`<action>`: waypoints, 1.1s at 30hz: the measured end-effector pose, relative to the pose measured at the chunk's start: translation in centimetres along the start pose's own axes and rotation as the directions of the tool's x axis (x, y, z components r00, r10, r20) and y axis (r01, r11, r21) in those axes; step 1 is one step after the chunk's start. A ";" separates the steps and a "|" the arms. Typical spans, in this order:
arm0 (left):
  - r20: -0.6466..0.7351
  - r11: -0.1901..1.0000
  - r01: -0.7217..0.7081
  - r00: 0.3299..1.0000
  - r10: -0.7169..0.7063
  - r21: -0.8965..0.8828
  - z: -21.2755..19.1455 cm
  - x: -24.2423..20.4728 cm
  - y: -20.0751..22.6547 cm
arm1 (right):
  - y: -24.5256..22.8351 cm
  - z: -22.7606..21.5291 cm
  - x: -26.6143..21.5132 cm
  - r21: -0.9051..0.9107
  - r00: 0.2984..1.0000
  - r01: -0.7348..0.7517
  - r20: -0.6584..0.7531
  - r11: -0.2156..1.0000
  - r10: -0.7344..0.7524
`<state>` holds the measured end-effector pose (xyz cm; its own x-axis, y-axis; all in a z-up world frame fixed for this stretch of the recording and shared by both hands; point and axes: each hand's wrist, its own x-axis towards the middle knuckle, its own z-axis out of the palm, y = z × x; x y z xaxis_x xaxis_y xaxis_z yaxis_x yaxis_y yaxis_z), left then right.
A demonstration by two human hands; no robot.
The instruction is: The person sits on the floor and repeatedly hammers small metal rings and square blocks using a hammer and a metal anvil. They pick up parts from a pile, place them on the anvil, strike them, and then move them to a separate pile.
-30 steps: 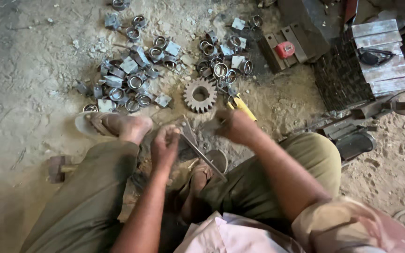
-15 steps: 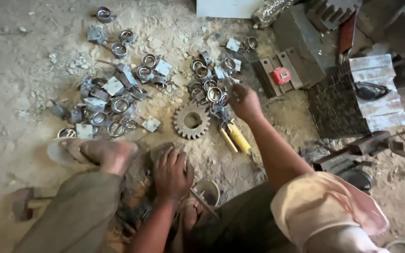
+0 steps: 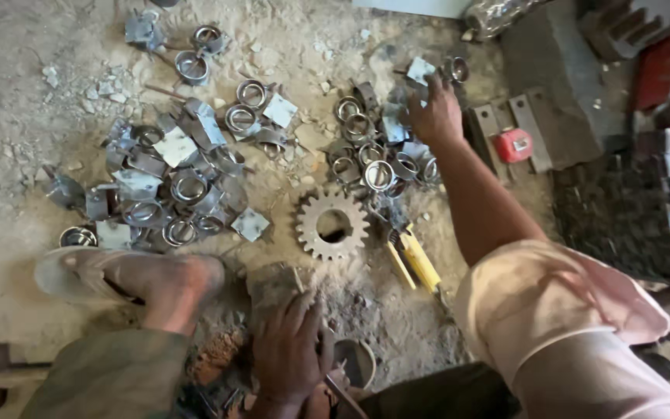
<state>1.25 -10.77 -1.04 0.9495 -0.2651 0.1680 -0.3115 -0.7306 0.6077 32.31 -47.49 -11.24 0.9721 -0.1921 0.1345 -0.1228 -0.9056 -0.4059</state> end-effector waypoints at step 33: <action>-0.040 0.996 -0.049 0.998 0.052 0.073 1.0 -0.3 -0.3 | 5.3 2.9 5.7 -0.102 0.996 0.074 0.064 0.992 -0.068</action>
<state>1.01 -11.08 -2.02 0.9328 -0.2772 0.2304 -0.3596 -0.7605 0.5407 37.77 -52.29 -15.20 0.9889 -0.1057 0.1040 -0.0700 -0.9511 -0.3009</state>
